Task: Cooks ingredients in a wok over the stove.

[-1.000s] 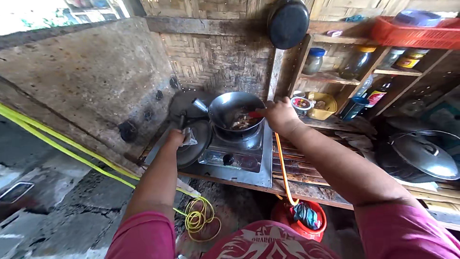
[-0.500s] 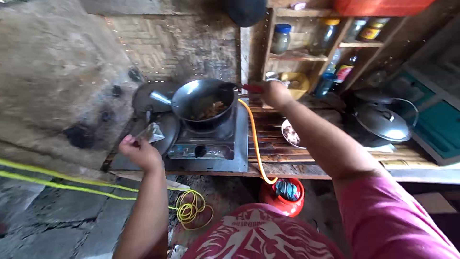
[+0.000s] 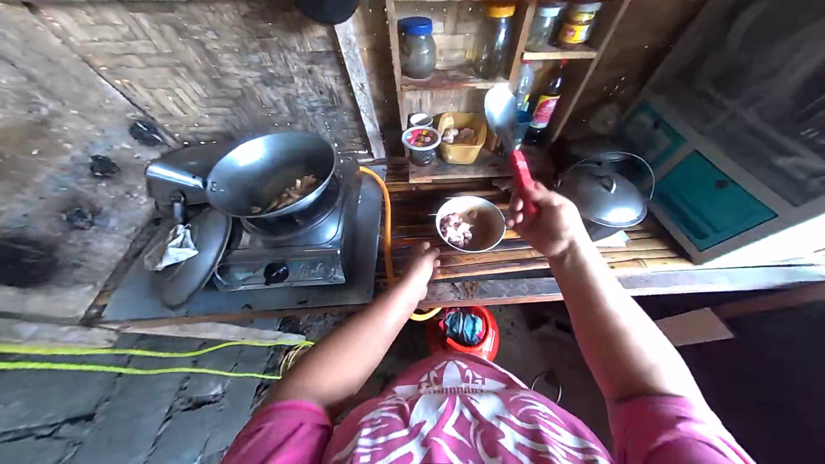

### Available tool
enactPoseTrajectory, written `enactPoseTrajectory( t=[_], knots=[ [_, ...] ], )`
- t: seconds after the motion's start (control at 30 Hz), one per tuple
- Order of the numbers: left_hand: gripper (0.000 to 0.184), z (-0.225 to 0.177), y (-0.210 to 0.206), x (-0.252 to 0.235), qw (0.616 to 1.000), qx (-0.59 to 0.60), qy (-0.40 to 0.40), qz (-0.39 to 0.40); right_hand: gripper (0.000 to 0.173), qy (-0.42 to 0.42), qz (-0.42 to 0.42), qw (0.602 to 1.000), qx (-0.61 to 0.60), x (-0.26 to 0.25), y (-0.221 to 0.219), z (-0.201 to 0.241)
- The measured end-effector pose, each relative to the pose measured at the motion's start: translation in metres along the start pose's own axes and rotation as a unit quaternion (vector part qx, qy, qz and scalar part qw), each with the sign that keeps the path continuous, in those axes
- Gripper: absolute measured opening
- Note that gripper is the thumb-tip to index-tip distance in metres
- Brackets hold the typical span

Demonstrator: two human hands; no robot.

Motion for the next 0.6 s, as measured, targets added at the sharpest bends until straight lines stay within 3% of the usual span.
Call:
enactPoseTrajectory(
  t=[0.07, 0.13, 0.23, 0.3, 0.37, 0.43, 0.5, 0.6],
  knots=[
    [0.048, 0.010, -0.023, -0.024, 0.996, 0.060, 0.043, -0.049, 0.024, -0.027, -0.013, 0.997, 0.077, 0.007, 0.033, -0.026],
    [0.038, 0.024, -0.045, -0.037, 0.992, 0.087, 0.076, -0.059, 0.033, -0.037, -0.071, 0.961, 0.263, 0.005, 0.067, -0.051],
    [0.034, 0.045, -0.076, -0.043, 0.988, 0.109, 0.088, -0.067, 0.035, -0.047, -0.069, 0.830, 0.551, -0.012, 0.102, -0.074],
    [0.032, 0.052, -0.092, -0.044, 0.984, 0.127, 0.067, -0.101, 0.039, -0.060, -0.051, 0.764, 0.641, -0.020, 0.107, -0.079],
    [0.035, 0.054, -0.101, -0.042, 0.978, 0.147, 0.044, -0.142, 0.042, -0.069, -0.048, 0.727, 0.681, -0.024, 0.103, -0.079],
    [0.043, 0.052, -0.104, -0.040, 0.970, 0.173, 0.041, -0.168, 0.045, -0.061, -0.050, 0.711, 0.699, -0.026, 0.099, -0.074],
    [0.035, 0.053, -0.103, -0.034, 0.962, 0.201, 0.049, -0.177, 0.046, -0.008, -0.063, 0.716, 0.695, -0.025, 0.096, -0.068],
    [0.015, 0.059, -0.102, 0.001, 0.968, 0.215, 0.090, -0.093, 0.042, 0.073, -0.076, 0.770, 0.629, -0.016, 0.099, -0.063]
  ],
)
Point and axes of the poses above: each hand's wrist, its own x-axis away from the middle knuckle, its own y-axis out of the back of the hand, z = x × y, the point moved 3 cm from there along -x, towards the middle knuckle, and after that the axes turned 14 degrees about x, right-handed, at the moved point
